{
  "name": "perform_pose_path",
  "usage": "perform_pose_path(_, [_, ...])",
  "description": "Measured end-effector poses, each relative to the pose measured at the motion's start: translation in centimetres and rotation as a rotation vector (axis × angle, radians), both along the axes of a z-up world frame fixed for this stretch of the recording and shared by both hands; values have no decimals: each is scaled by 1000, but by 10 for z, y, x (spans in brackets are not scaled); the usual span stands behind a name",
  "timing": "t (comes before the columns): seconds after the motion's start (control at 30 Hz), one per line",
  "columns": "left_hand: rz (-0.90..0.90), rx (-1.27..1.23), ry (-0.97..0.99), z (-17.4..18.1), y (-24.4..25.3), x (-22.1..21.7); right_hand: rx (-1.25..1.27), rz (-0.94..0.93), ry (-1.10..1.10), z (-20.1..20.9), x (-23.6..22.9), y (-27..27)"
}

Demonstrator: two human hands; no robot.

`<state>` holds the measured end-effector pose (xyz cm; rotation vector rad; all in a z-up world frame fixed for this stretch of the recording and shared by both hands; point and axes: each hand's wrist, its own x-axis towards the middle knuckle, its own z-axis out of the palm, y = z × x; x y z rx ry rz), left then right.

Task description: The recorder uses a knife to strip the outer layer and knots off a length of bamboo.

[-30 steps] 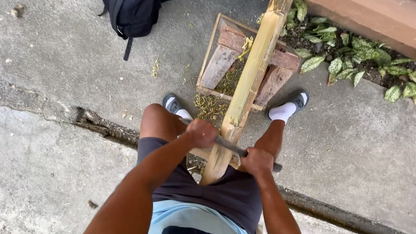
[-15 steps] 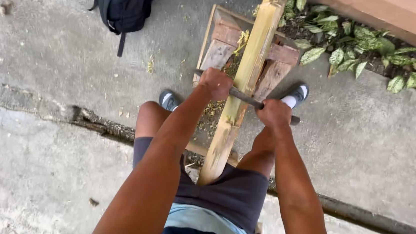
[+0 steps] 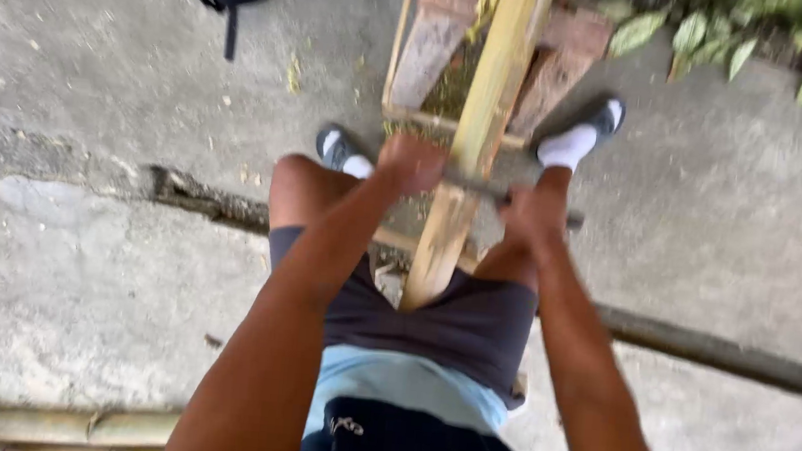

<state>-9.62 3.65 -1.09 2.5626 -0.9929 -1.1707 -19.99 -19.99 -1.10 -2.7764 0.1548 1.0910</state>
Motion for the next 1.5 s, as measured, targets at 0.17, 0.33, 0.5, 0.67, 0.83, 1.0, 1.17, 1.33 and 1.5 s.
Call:
perform_pose_path(0.17, [-20,-68,-291,9,-32,85,8,23,-227,8,92,-33])
perform_pose_path(0.33, [-5,56,-141,16,-26,61,-12,12,-195,4,66,-23])
perform_pose_path(0.5, [27,93,32,33,3,-29,7,-14,71,4,-33,9])
perform_pose_path(0.67, [-76,102,56,18,12,-56,60,-60,-47,-7,-83,23])
perform_pose_path(0.83, [-168,147,-45,28,-23,40,25,-119,-163,-17,15,-4])
perform_pose_path(1.0, [-80,37,-202,11,-15,37,59,-3,-223,-2,27,-10])
perform_pose_path(1.17, [-31,26,-40,43,9,-15,29,-70,-45,33,-18,17])
perform_pose_path(1.33, [26,-91,-122,0,31,-54,48,-30,-7,44,-32,28])
perform_pose_path(1.5, [33,-26,-77,0,21,-16,35,20,21,31,7,13])
